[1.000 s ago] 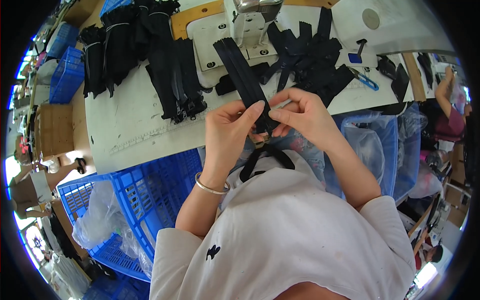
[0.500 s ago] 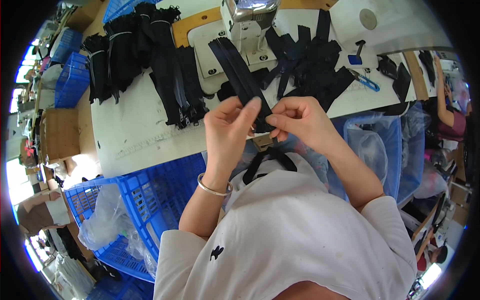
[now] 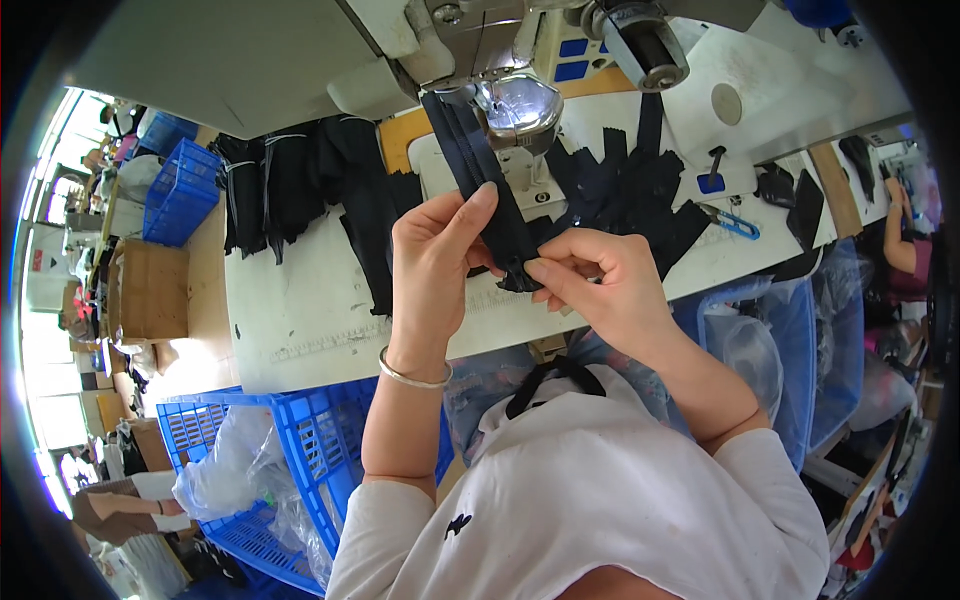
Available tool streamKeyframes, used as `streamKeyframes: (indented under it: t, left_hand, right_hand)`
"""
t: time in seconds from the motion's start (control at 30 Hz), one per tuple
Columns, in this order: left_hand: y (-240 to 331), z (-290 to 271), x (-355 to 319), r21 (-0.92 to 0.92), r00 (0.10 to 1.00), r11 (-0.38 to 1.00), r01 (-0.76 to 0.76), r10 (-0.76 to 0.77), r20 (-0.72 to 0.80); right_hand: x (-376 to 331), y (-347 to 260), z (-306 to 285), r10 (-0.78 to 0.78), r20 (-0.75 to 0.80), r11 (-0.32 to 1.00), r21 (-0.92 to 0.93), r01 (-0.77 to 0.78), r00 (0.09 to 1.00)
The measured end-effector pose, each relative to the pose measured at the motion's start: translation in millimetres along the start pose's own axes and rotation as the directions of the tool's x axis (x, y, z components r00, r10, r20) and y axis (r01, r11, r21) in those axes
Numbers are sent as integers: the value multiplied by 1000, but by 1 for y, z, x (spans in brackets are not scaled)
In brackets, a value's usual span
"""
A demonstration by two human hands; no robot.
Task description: Sewing zippers onto fabric components using an industrial sewing machine.
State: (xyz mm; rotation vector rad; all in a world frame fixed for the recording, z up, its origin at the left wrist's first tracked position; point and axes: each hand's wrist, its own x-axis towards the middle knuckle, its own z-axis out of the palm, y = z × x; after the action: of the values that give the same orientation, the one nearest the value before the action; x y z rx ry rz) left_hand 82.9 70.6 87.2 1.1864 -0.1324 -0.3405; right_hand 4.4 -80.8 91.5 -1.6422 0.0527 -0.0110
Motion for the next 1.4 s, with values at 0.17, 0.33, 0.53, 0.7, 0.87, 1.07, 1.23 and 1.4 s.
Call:
streamKeyframes:
  t: [0.17,0.33,0.53,0.7,0.87,1.07,1.23,1.4]
  left_hand:
    - [4,4,11,14,1000,1000,1,-1,-5]
    - [10,5,22,14,999,1000,-23,22,29]
    - [13,5,28,22,998,999,-38,37,42]
    - [10,5,30,131,996,988,-88,90,-16]
    - [-9,10,10,185,995,980,-73,83,-47]
    - [-18,14,7,83,989,987,-134,140,-58]
    - [-10,16,15,143,981,980,-140,157,-111]
    - [0,18,37,193,962,961,-200,230,-147]
  right_hand:
    - [6,-4,0,-24,-8,1000,17,25,1000]
    - [12,-6,2,-43,-27,996,81,45,999]
    - [18,-10,5,-8,-61,987,160,18,998]
    - [19,-8,8,-20,-81,986,163,33,997]
    - [26,-4,2,-21,-94,987,157,36,995]
    - [26,-1,-3,2,-26,996,94,1,1000]
    - [34,-5,-1,-60,-58,996,58,64,996]
    - [56,-12,2,-171,-124,985,-4,172,977]
